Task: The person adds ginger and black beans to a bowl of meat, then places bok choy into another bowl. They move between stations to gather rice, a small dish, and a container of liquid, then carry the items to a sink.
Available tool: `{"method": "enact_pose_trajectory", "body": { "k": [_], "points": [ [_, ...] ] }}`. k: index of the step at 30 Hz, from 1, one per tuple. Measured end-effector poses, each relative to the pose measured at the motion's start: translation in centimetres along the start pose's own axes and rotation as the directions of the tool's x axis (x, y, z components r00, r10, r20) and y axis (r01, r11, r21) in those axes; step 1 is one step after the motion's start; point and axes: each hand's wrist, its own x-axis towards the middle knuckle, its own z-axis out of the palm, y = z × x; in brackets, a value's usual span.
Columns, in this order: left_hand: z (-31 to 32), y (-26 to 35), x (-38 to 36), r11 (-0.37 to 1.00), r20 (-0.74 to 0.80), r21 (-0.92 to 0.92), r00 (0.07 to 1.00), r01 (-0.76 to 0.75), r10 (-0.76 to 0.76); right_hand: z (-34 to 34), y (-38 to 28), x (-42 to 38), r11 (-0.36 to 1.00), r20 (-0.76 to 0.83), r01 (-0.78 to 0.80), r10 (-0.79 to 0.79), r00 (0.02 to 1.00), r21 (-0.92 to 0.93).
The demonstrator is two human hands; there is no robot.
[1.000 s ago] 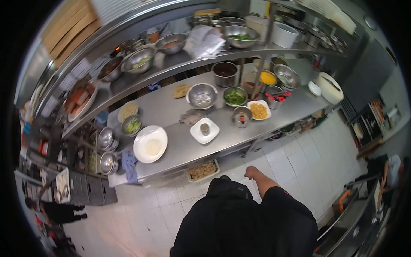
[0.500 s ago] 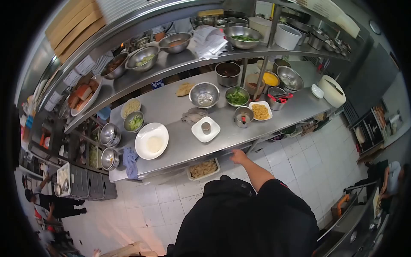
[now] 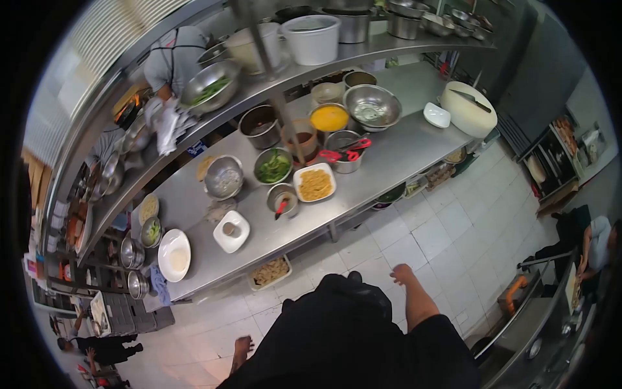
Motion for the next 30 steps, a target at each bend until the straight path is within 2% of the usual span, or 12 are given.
{"method": "enact_pose_trajectory", "body": {
  "k": [2, 3, 5, 6, 7, 10, 11, 13, 19, 21, 24, 30],
  "points": [
    [0.8, 19.7, -0.8, 0.908, 0.111, -0.343, 0.970, 0.241, -0.215, -5.0, 5.8, -0.1, 0.990, -0.110, -0.083, 0.095, 0.989, 0.111],
    [1.9, 26.9, 0.1, 0.934, 0.169, -0.344, 0.985, 0.096, -0.038, -7.1, 7.7, -1.1, 0.974, -0.173, -0.115, 0.150, 0.973, 0.194],
    [3.9, 41.0, 0.8, 0.891, 0.136, 0.097, 0.893, -0.443, 0.429, -10.1, 12.6, -1.5, 0.947, -0.270, -0.163, 0.240, 0.933, 0.278],
    [5.4, 47.0, 1.9, 0.846, 0.221, -0.079, 0.819, -0.527, 0.530, -11.1, 14.0, -1.8, 0.945, -0.274, -0.167, 0.246, 0.930, 0.282],
    [5.7, 55.2, 0.5, 0.793, 0.260, 0.007, 0.766, -0.610, 0.587, -12.3, 14.4, -3.1, 0.916, -0.214, -0.221, 0.303, 0.929, 0.335],
    [6.5, 74.1, -1.3, 0.496, 0.103, 0.132, 0.510, -0.858, 0.854, -14.0, 14.4, -5.6, 0.899, -0.190, -0.243, 0.327, 0.926, 0.364],
    [6.2, 79.5, -1.4, 0.529, 0.089, 0.186, 0.551, -0.828, 0.830, -14.2, 13.8, -5.9, 0.916, -0.226, -0.207, 0.295, 0.928, 0.344],
    [7.1, 87.2, 3.3, 0.313, -0.072, 0.215, 0.305, -0.925, 0.950, -15.2, 13.0, -4.7, 0.924, -0.247, -0.148, 0.244, 0.938, 0.352],
    [10.3, 98.2, 16.7, 0.318, -0.125, 0.646, 0.314, -0.694, 0.941, -21.4, 5.1, -3.3, 0.943, -0.347, 0.112, 0.005, 0.938, 0.314],
    [11.4, 99.6, 19.9, 0.321, -0.055, 0.750, 0.430, -0.578, 0.901, -24.0, 5.6, -3.1, 0.928, -0.431, 0.144, 0.020, 0.902, 0.344],
    [12.5, 100.6, 20.8, 0.366, -0.047, 0.760, 0.517, -0.537, 0.855, -27.2, 9.3, -3.9, 0.867, -0.549, 0.123, 0.191, 0.814, 0.484],
    [13.8, 101.6, 22.1, 0.448, -0.210, 0.725, 0.452, -0.523, 0.867, -27.6, 18.5, -7.1, 0.690, -0.378, -0.106, 0.511, 0.772, 0.716]
  ]
}}
